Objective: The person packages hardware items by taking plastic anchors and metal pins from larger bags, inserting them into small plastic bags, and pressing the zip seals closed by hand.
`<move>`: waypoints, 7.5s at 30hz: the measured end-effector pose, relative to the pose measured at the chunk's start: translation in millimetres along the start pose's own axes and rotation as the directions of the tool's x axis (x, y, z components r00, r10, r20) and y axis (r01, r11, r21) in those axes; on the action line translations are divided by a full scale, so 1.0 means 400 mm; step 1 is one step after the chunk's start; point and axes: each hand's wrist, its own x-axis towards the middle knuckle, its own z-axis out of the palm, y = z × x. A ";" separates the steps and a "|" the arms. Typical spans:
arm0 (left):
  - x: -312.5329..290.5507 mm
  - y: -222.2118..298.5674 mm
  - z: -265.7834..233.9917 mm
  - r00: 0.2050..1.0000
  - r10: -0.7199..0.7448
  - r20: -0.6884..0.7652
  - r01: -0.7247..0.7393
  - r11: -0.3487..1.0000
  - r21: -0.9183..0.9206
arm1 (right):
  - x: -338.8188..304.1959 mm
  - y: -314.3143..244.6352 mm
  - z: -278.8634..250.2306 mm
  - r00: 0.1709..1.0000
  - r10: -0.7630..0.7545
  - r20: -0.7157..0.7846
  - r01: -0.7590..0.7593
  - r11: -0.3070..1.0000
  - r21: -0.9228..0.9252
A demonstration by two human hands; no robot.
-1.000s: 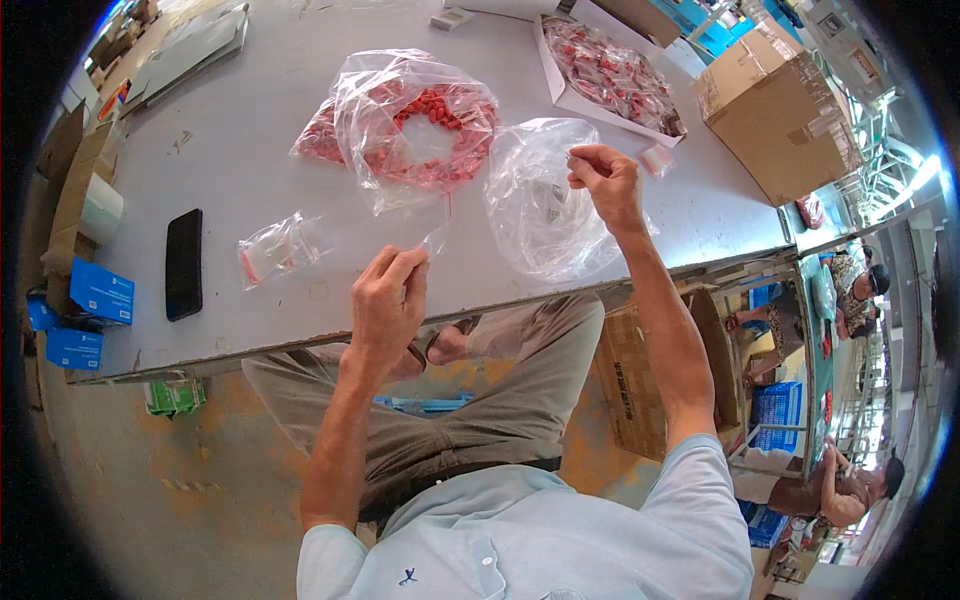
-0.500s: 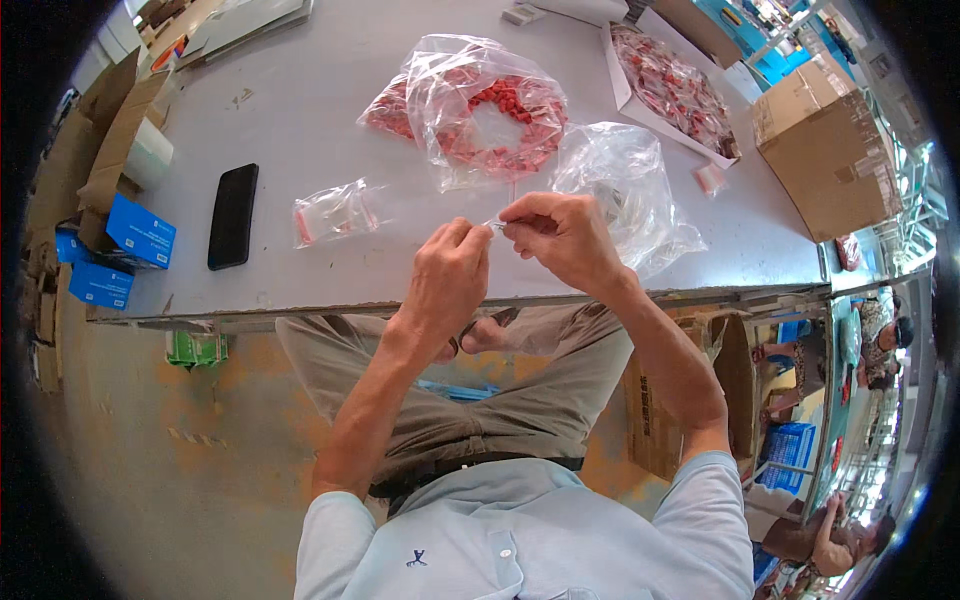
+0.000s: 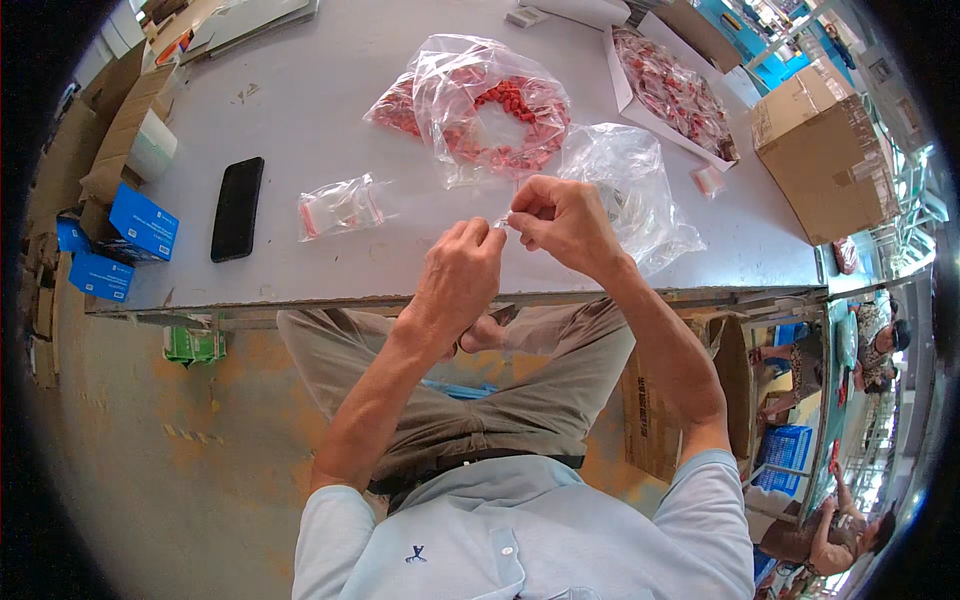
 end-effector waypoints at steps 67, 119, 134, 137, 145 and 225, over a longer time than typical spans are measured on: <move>-0.038 -0.070 -0.038 0.930 -0.306 -0.203 0.214 0.902 -0.376 | 0.441 0.134 -0.027 0.975 -0.115 0.192 0.207 0.786 -0.582; -0.042 -0.077 -0.036 0.950 -0.250 -0.187 0.179 0.927 -0.329 | 0.131 -0.016 0.028 0.809 -0.568 0.149 0.574 0.819 0.009; -0.045 -0.120 -0.061 0.914 -0.391 0.113 0.354 0.628 -0.693 | 0.086 0.043 0.046 0.946 -0.237 0.222 0.238 0.971 0.026; -0.040 -0.106 -0.068 0.849 -0.500 0.172 0.434 0.474 -0.766 | 0.082 0.078 0.083 0.970 -0.163 0.179 0.130 0.975 0.182; -0.025 -0.106 -0.078 0.808 -0.552 0.208 0.450 0.349 -0.822 | 0.064 0.080 0.140 0.988 -0.136 0.074 0.091 0.897 0.433; -0.043 -0.063 -0.058 0.930 -0.342 -0.135 0.264 0.877 -0.402 | -0.212 0.168 0.125 0.791 -0.612 0.028 0.542 0.678 -0.496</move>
